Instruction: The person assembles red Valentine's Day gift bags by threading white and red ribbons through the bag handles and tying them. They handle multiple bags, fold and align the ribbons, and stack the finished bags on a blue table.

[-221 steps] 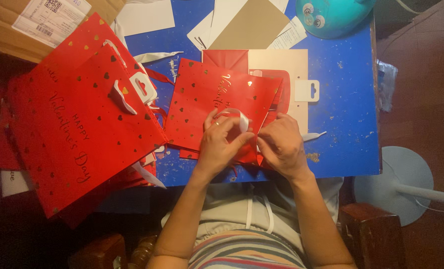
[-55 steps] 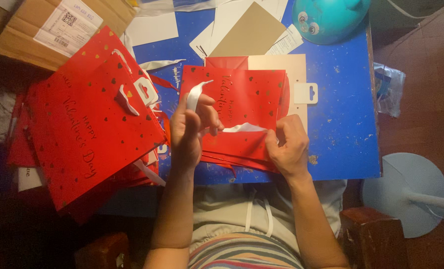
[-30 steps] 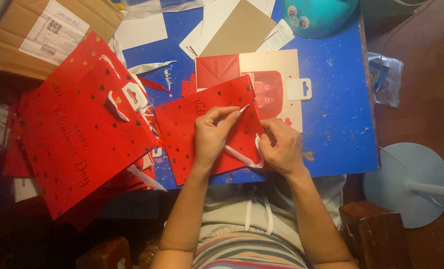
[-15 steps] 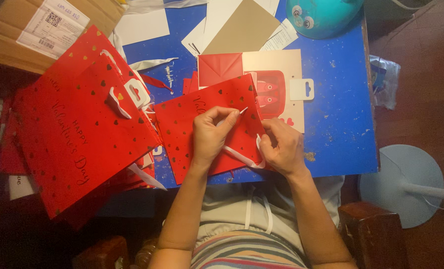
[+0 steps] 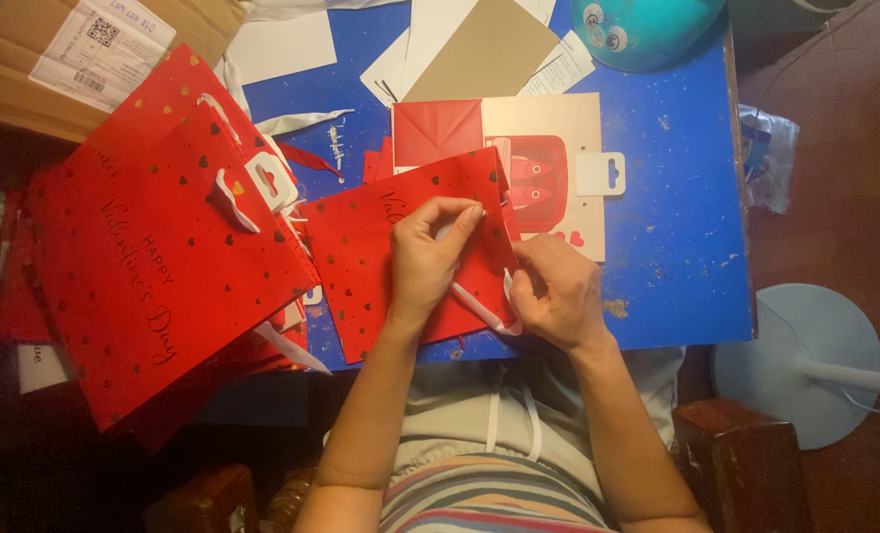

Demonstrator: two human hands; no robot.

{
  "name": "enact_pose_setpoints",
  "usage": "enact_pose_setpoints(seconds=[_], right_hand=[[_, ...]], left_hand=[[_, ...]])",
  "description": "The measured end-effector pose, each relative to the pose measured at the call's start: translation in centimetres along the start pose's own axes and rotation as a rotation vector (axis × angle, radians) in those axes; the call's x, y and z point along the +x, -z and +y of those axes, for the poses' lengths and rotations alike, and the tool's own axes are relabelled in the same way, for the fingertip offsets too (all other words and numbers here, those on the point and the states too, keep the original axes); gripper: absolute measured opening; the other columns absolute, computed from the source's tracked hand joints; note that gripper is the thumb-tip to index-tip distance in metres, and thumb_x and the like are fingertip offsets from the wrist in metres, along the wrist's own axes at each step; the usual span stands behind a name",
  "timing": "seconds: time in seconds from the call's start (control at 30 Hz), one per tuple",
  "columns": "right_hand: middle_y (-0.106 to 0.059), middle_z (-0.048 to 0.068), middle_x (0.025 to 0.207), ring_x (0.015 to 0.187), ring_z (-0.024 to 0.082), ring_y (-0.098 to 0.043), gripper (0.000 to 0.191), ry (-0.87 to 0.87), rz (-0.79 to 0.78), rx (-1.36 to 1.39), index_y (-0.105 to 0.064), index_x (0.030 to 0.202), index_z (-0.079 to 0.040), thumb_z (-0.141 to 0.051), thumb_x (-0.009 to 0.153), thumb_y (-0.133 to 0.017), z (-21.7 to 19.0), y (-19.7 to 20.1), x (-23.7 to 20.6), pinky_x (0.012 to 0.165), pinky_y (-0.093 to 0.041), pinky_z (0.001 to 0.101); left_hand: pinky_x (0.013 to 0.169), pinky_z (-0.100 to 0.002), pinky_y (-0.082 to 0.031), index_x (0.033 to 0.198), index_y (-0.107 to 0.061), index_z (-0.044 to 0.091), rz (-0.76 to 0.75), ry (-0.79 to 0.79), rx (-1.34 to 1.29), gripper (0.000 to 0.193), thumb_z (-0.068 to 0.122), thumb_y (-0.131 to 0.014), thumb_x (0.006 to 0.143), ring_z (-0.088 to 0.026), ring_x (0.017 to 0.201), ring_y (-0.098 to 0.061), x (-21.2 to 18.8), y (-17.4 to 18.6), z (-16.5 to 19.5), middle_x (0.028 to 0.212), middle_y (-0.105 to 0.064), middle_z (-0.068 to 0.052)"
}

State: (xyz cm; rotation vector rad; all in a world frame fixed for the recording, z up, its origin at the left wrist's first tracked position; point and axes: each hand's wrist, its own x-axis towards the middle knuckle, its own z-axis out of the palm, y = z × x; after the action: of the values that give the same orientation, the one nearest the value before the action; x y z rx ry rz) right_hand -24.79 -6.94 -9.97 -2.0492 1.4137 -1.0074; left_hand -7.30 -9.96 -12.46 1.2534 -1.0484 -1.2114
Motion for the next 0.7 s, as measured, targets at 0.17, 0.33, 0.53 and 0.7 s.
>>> enact_pose_setpoints(seconds=[0.17,0.33,0.53,0.7], right_hand=[[-0.07,0.018,0.112,0.1,0.033,-0.066,0.022,0.182,-0.008,0.097,-0.066,0.105,-0.002,-0.005,0.084,-0.059,0.4,0.8,0.9,0.088,-0.052,0.0403],[-0.078,0.016,0.102,0.089,0.026,-0.075,0.024,-0.589,-0.209,0.339,-0.07,0.114,-0.003,-0.011,0.096,-0.056,1.3,1.2,3.5,0.078,-0.058,0.0338],[-0.074,0.013,0.109,0.101,0.026,-0.073,0.029,-0.197,-0.19,0.185,-0.07,0.119,-0.003,-0.006,0.092,-0.061,1.7,0.5,5.5,0.085,-0.055,0.0339],[-0.073,0.014,0.104,0.096,0.027,-0.073,0.017,-0.231,-0.041,0.057,-0.07,0.111,-0.002,-0.01,0.097,-0.066,1.7,-0.6,4.6,0.082,-0.055,0.0358]], left_hand=[[0.049,-0.023,-0.044,0.099,-0.076,0.003,-0.019,-0.005,0.194,0.013,0.015,-0.074,0.096,-0.003,0.056,-0.057,0.0,-0.3,0.9,0.076,-0.07,0.0],[0.043,-0.026,-0.047,0.099,-0.074,0.003,-0.057,0.038,0.2,0.015,0.017,-0.071,0.096,-0.007,0.05,-0.06,0.1,-0.6,1.5,0.079,-0.071,-0.002],[0.045,-0.025,-0.05,0.103,-0.074,0.002,-0.063,0.02,0.226,0.015,0.015,-0.07,0.096,-0.008,0.052,-0.063,0.1,-0.7,1.6,0.082,-0.074,-0.003],[0.045,-0.025,-0.054,0.107,-0.072,0.002,-0.075,0.007,0.193,0.017,0.015,-0.068,0.097,-0.007,0.058,-0.066,0.2,-0.7,1.6,0.088,-0.075,-0.004]])
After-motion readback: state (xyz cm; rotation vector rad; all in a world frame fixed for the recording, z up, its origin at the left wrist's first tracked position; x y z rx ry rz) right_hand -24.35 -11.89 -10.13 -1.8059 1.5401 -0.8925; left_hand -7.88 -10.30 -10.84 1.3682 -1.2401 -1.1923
